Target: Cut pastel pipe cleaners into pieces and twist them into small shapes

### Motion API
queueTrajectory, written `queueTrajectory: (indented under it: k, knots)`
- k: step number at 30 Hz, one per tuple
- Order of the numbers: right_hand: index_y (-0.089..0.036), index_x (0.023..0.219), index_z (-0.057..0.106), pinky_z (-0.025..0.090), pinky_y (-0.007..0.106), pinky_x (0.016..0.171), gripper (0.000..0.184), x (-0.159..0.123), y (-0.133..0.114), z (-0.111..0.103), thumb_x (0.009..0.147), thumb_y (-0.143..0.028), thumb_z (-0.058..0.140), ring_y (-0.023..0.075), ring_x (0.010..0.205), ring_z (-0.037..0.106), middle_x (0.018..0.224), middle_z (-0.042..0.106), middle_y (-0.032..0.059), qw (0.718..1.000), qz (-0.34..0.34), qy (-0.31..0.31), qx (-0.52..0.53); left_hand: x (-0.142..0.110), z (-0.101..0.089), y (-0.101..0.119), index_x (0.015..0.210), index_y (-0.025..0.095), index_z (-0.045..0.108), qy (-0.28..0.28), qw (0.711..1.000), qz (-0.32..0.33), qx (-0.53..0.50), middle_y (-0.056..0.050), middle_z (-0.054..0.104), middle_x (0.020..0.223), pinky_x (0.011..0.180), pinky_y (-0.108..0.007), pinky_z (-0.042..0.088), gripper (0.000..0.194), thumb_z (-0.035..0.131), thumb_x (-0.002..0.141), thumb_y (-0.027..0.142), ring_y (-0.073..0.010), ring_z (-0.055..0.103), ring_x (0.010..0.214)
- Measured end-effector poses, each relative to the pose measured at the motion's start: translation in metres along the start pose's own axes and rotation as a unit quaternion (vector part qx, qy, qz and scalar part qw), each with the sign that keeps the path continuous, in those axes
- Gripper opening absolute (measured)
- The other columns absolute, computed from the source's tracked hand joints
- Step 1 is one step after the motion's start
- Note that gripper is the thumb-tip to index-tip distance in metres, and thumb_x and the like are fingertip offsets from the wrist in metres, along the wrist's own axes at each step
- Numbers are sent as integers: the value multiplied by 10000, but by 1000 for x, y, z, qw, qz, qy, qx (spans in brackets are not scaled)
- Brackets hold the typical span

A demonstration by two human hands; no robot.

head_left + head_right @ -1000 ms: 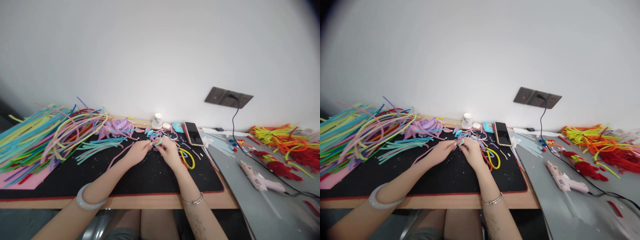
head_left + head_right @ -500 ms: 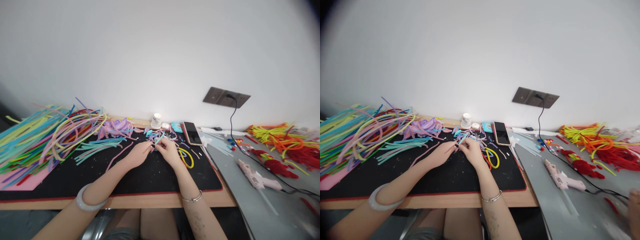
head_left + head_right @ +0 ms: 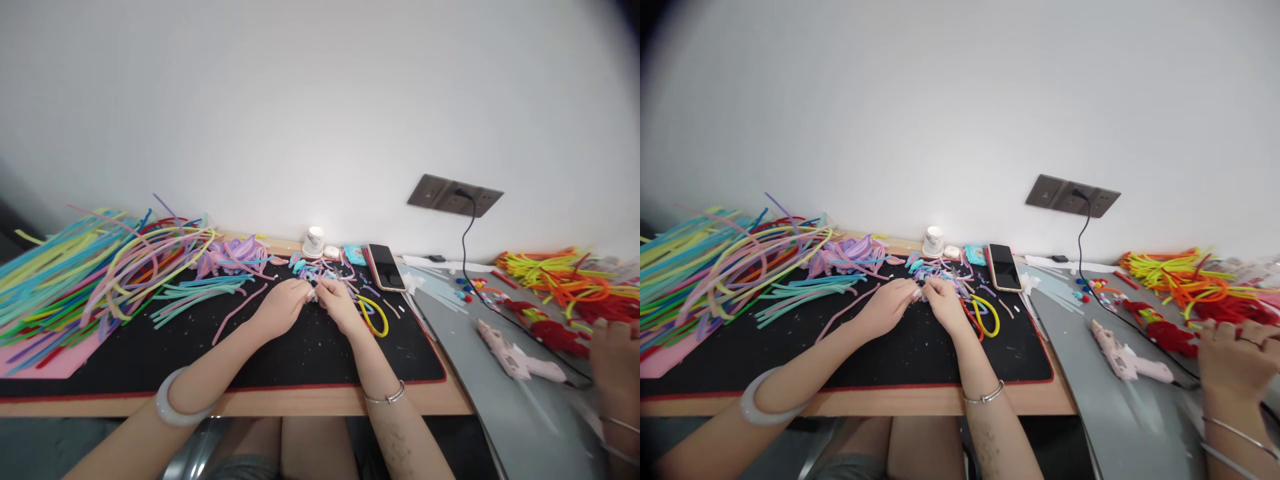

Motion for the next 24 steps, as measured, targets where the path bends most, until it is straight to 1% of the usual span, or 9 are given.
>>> queueTrajectory:
  k: [4,7,9,12,15,18,20,22,24]
  knots:
    - [-176,519,368,202,209,422,289,0,3,1,777,-292,429,67,428,270,477,337,-49,999,29,12,18,0,0,2,733,161,472,-8,999,13,36,-44,503,747,690,-298,359,215,298,855,131,-171,441,728]
    - [-177,523,367,193,207,409,309,-2,1,-1,778,-332,448,65,422,267,467,324,-52,999,35,29,20,0,1,1,742,162,468,-3,1000,-1,5,-39,508,753,698,-292,361,236,274,876,153,-165,448,740]
    - [-178,538,371,203,207,406,324,-2,0,-2,782,-376,449,66,420,282,470,343,-49,998,38,32,31,1,0,0,744,164,464,2,1000,-20,-24,-32,509,751,695,-285,363,257,255,893,183,-158,452,740]
    - [-173,554,407,209,209,399,351,-2,0,-2,780,-439,449,66,409,298,471,380,-43,997,59,13,46,1,-1,-1,748,163,467,0,999,-28,-28,-32,510,755,695,-288,364,267,254,901,214,-159,454,742]
    - [-167,575,437,201,203,394,345,-3,1,0,760,-456,474,61,405,292,471,374,-50,993,88,-11,73,0,-1,-1,771,156,478,-14,1000,-3,10,-45,511,780,697,-298,360,238,276,891,198,-167,452,750]
    - [-167,599,441,184,191,388,294,-5,-1,2,750,-415,486,54,404,277,490,370,-57,982,122,-35,137,0,-2,0,782,152,482,-23,998,15,48,-55,509,795,684,-302,353,227,283,885,183,-170,445,745]
    - [-169,582,421,174,188,384,247,-5,-2,3,732,-350,500,51,399,271,484,363,-61,975,132,-36,172,0,-3,2,777,151,483,-23,997,21,71,-55,507,789,667,-302,343,227,285,884,182,-171,436,733]
    - [-172,544,392,178,189,381,225,-5,-3,3,703,-283,506,49,388,271,454,359,-66,976,122,-10,179,0,-5,3,774,152,486,-17,996,25,87,-52,506,776,657,-304,331,228,289,884,181,-174,428,726]
    - [-173,516,374,192,192,380,227,-4,-4,2,687,-252,502,50,375,278,423,369,-67,981,102,25,161,0,-6,3,777,152,494,-5,995,25,100,-53,505,770,660,-307,322,227,295,882,180,-177,426,730]
Point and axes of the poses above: each hand's wrist, its own x-axis towards the middle knuckle, its own z-axis out of the palm, y = z × x, the point moved 1 cm from there along x, towards the middle knuckle
